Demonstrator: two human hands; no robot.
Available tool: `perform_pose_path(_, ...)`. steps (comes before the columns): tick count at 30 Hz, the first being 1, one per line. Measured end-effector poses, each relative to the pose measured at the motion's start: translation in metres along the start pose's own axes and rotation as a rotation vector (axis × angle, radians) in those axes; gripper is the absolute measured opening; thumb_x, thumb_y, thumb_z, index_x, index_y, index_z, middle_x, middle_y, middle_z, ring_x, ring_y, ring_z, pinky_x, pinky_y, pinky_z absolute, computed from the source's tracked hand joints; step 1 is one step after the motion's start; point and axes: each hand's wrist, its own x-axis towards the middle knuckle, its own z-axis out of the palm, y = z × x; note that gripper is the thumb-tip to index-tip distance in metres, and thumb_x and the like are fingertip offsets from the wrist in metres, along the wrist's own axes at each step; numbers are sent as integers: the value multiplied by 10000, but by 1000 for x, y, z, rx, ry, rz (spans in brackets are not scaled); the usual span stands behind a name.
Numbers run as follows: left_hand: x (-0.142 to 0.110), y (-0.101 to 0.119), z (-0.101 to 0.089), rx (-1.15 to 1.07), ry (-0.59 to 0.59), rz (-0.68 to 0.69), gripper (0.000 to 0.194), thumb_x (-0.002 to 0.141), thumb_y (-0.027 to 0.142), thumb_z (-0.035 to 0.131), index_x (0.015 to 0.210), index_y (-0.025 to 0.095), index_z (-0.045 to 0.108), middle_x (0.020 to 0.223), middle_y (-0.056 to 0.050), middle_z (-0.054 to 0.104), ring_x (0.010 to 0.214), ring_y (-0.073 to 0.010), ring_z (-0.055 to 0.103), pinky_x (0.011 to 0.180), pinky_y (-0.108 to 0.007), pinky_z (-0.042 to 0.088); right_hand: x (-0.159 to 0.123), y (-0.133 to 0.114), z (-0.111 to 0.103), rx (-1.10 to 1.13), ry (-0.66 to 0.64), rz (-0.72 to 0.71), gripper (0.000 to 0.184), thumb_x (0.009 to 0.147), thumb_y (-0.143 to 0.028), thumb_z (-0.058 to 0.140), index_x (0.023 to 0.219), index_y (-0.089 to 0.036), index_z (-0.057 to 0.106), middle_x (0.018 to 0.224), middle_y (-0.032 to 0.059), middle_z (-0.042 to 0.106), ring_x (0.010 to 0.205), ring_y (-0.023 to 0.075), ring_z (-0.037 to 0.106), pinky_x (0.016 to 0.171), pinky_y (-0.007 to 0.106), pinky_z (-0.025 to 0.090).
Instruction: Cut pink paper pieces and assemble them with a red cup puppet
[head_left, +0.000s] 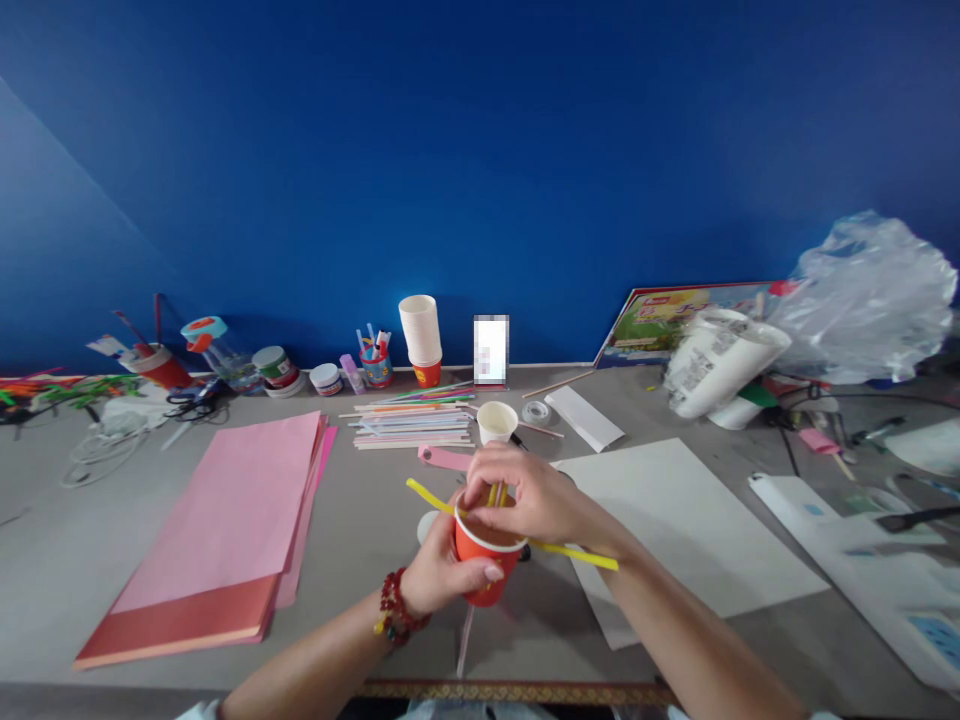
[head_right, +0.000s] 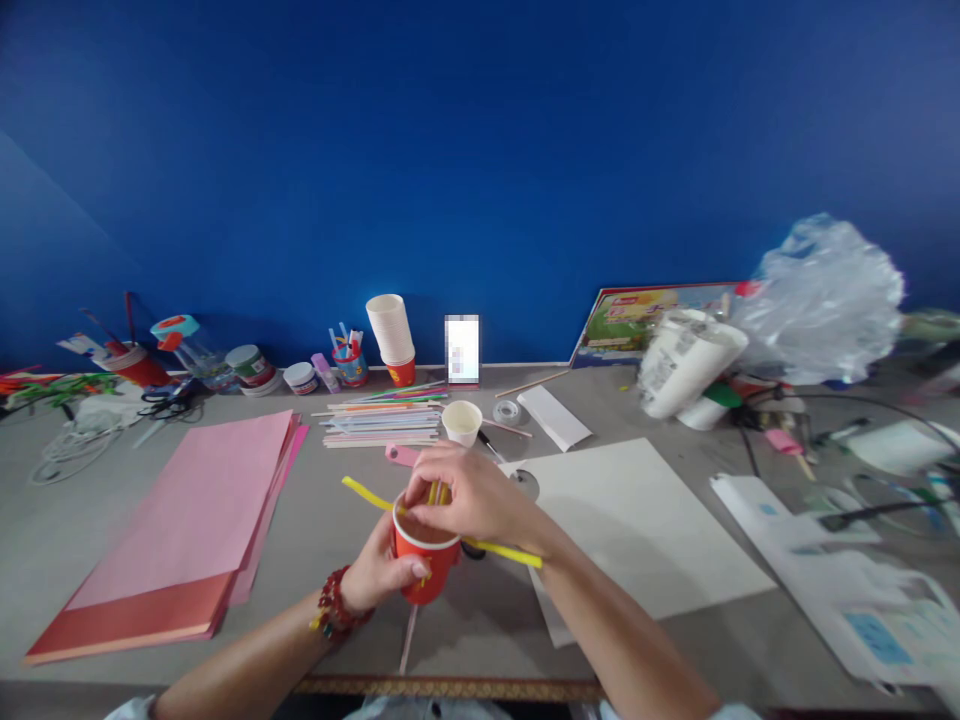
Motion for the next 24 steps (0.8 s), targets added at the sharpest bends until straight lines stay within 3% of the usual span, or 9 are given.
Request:
perform_pose_path(6,1,-3,-2,14,15,55,644,656,372,843,1183,183,524,1089,-89,639,942,-222,631,835,-319,492,1,-5,-1,-117,-17,-36,68,809,-130,688,790,-195,696,909,20,672,945,187,594,835,286,441)
perform_pose_path(16,-1,-4,0,51,18,98,693,657,439,827,1220,190,509,1173,-119,624,1049,-288,618,926,-407,482,0,-8,-5,-105,-67,-54,138,746,-89,695,681,-178,612,881,-9,633,961,167,593,815,247,425)
perform_pose_path(24,0,0,2,94,25,89,715,655,492,808,1217,173,503,1139,-126,645,1016,-291,634,908,-425,500,-2,-10,-8,-115,-109,-29,130,759,-151,714,659,-185,638,907,8,635,937,181,604,783,267,450)
